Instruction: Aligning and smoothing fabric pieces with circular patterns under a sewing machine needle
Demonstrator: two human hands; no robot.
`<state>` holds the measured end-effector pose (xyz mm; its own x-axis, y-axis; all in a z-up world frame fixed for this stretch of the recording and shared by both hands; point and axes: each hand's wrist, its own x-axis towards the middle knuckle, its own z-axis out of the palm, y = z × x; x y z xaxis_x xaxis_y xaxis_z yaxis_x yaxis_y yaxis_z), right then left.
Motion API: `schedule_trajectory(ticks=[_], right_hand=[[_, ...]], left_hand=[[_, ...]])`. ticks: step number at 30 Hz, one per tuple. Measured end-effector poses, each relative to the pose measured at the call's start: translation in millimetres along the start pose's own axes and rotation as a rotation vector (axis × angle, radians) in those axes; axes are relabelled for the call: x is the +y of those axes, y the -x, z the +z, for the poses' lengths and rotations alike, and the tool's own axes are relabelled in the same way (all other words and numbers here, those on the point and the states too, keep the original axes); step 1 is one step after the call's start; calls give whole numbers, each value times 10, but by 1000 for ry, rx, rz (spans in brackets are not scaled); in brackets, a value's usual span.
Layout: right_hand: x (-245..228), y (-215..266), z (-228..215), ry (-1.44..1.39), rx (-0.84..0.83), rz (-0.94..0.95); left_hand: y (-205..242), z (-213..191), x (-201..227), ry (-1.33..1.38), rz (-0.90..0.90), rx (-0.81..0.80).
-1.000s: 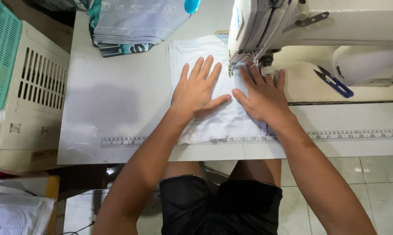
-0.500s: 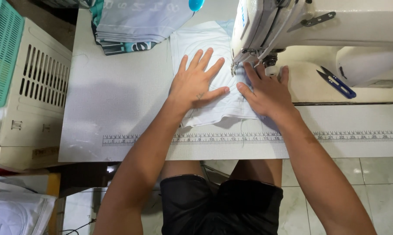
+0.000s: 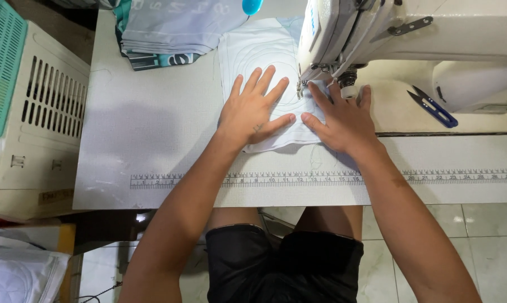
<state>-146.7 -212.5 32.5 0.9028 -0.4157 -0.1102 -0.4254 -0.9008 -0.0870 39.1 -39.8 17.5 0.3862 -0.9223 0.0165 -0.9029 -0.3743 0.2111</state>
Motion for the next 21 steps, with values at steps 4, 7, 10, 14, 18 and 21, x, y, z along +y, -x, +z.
schedule_trajectory(ticks=[4, 7, 10, 14, 18, 21], right_hand=[[5, -15, 15, -1, -8, 12], [10, -19, 29, -2, -12, 15], [7, -18, 14, -11, -11, 12], [3, -17, 17, -11, -20, 17], [16, -8, 39, -26, -3, 10], [18, 5, 42, -27, 0, 7]], left_hand=[[5, -27, 8, 1, -3, -5], [17, -34, 18, 6, -4, -3], [17, -40, 23, 8, -6, -1], [5, -12, 13, 5, -3, 5], [-1, -4, 5, 7, -2, -1], [-16, 4, -2, 6, -6, 4]])
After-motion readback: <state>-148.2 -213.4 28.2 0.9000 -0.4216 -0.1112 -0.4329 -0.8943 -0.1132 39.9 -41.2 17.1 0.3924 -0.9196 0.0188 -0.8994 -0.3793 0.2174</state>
